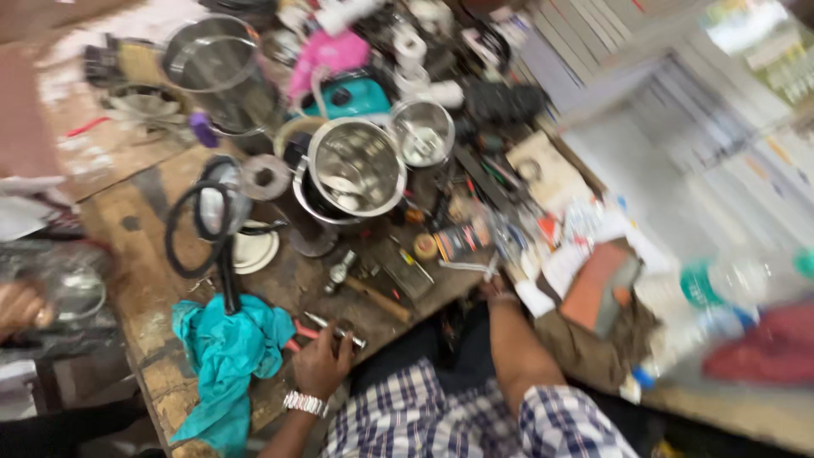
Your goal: The person disassembles a pressure cooker lid and a blender jar, then uses a hammer and pliers to adjust internal components. They handle a small plastic bag and currency, then reassemble the parts on a cluttered workbench.
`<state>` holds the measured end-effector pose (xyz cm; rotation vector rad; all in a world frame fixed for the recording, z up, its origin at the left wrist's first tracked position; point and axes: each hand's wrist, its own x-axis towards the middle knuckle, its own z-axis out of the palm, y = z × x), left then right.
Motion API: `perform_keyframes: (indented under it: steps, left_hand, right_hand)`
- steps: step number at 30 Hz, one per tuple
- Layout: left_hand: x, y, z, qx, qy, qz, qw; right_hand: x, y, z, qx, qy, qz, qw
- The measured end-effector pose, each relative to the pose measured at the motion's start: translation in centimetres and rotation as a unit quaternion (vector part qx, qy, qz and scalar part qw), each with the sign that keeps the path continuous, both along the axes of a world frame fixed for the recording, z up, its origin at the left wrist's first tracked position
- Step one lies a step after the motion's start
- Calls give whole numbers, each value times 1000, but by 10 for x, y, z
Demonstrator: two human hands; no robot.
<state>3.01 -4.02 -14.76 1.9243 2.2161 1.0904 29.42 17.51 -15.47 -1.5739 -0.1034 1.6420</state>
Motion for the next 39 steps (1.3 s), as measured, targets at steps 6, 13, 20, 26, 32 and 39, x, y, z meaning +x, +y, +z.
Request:
perform_keyframes:
  steps: [6, 13, 20, 26, 32, 39]
  left_hand:
    - [-1, 9, 3, -39, 7, 40, 998]
    - [-6, 16, 3, -37, 5, 23, 999]
    - [-10, 18, -1, -35, 8, -6, 999]
    - [-10, 17, 2, -36, 13, -3, 999]
    - [-7, 10, -3, -49, 23, 12, 998]
    - [1, -8, 0, 1, 26, 1, 1000]
  right_hand:
    - [-16, 27, -3, 19, 28, -30, 999]
    - [-36, 44, 2, 36, 49, -76, 995]
    - [-58, 22, 34, 60, 63, -108, 990]
    - [-39, 22, -21, 97, 74, -123, 985]
    - [-37, -29, -14, 240, 117, -97, 959]
    - [-37, -125, 28, 175, -222, 459, 842]
